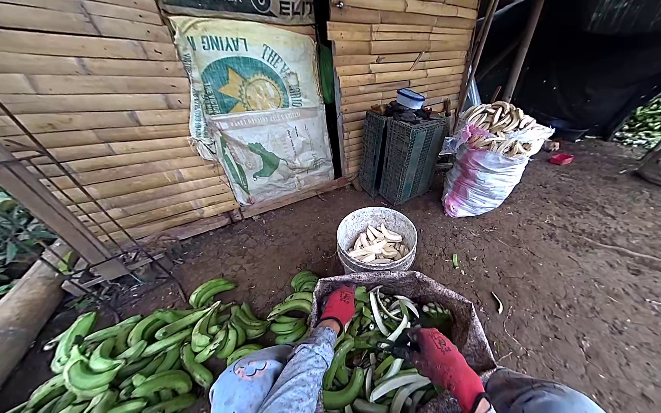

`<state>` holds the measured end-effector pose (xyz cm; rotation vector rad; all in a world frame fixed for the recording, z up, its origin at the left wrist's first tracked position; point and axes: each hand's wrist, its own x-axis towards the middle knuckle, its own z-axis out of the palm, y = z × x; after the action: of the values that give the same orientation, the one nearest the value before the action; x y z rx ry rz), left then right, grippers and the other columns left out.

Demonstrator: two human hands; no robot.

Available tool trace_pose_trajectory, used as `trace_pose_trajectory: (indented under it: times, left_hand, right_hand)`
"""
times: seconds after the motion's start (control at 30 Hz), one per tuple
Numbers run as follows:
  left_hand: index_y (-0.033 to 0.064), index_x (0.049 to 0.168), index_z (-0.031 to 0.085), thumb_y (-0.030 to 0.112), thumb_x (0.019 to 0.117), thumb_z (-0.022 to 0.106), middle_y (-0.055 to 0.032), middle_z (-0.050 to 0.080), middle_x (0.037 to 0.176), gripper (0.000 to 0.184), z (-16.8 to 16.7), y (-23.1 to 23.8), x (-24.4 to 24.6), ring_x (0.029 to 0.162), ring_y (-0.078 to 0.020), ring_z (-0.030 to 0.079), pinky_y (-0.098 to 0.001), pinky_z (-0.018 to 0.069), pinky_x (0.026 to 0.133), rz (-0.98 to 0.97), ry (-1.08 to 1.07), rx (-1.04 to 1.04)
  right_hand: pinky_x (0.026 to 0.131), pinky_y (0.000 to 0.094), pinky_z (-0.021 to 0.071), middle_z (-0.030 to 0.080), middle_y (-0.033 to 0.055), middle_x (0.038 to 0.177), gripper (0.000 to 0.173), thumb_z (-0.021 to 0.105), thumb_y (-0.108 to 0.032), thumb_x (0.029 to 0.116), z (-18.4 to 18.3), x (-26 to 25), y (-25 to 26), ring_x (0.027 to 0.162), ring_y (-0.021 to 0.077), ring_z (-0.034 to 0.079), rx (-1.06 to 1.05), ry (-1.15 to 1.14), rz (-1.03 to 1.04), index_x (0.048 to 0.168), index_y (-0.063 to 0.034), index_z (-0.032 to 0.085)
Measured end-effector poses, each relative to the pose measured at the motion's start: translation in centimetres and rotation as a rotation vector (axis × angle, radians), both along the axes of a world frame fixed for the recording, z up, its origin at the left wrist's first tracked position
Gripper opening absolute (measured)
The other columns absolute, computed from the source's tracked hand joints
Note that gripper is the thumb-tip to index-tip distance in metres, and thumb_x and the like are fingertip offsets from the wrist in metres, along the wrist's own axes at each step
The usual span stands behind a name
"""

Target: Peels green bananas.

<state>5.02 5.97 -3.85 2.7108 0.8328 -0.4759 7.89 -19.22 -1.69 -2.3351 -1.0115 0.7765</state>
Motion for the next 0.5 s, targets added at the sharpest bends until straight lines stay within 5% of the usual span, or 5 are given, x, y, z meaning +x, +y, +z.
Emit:
trace_pose_trajectory:
  times: [0.07, 0.2, 0.3, 0.37, 0.5]
  left_hand:
    - [-0.0036, 0.152, 0.038, 0.031, 0.1039, 0.056, -0.0270, 0.046, 0.152, 0.062, 2.0, 1.0, -0.4, 0.143, -0.0382, 0.043, -0.0534, 0.0321, 0.119, 0.093, -0.216, -0.175]
    - [-0.0006, 0.134, 0.060, 0.043, 0.1062, 0.050, -0.0196, 0.066, 0.124, 0.053, 6.1, 0.6, -0.9, 0.114, -0.0245, 0.064, -0.0438, 0.0504, 0.101, 0.287, -0.833, -0.640]
    - [0.0012, 0.125, 0.062, 0.034, 0.1113, 0.038, -0.0097, 0.066, 0.091, 0.043, 9.9, -1.7, -2.7, 0.073, -0.0154, 0.063, -0.0329, 0.0564, 0.067, 0.352, -1.071, -1.048]
    - [0.0046, 0.112, 0.060, 0.035, 0.1117, 0.031, -0.0046, 0.058, 0.069, 0.042, 11.8, -3.3, -4.3, 0.053, -0.0142, 0.057, -0.0290, 0.0528, 0.049, 0.372, -1.082, -1.360]
    - [0.0033, 0.117, 0.061, 0.027, 0.1119, 0.031, -0.0052, 0.064, 0.078, 0.039, 10.7, -5.1, -6.1, 0.062, -0.0126, 0.062, -0.0277, 0.0556, 0.058, 0.339, -1.147, -1.417]
  right_hand:
    - [0.095, 0.0633, 0.0481, 0.071, 0.0199, 0.111, 0.036, 0.066, -0.038, 0.0975, -0.7, -2.3, 0.1, 0.109, 0.0383, 0.066, -0.248, 0.093, 0.230, 0.112, -0.0062, 0.073]
    - [0.091, 0.0704, 0.0463, 0.070, 0.0244, 0.112, 0.038, 0.072, -0.035, 0.0930, -1.2, -5.3, 0.5, 0.110, 0.0441, 0.065, -0.348, 0.121, 0.457, 0.110, -0.0017, 0.072]
    - [0.088, 0.0587, 0.0515, 0.073, 0.0133, 0.099, 0.031, 0.068, -0.039, 0.0961, 1.1, -1.5, -0.6, 0.095, 0.0311, 0.069, 0.035, 0.039, 0.193, 0.108, -0.0110, 0.075]
    - [0.093, 0.0520, 0.0541, 0.074, 0.0084, 0.105, 0.028, 0.067, -0.032, 0.0952, 3.0, -0.2, -1.3, 0.100, 0.0251, 0.070, 0.299, -0.148, -0.088, 0.116, -0.0143, 0.075]
    - [0.085, 0.0369, 0.0597, 0.076, 0.0041, 0.103, 0.032, 0.071, -0.033, 0.0898, 2.8, -2.1, -0.2, 0.094, 0.0149, 0.072, 0.863, -0.409, -0.173, 0.113, -0.0138, 0.078]
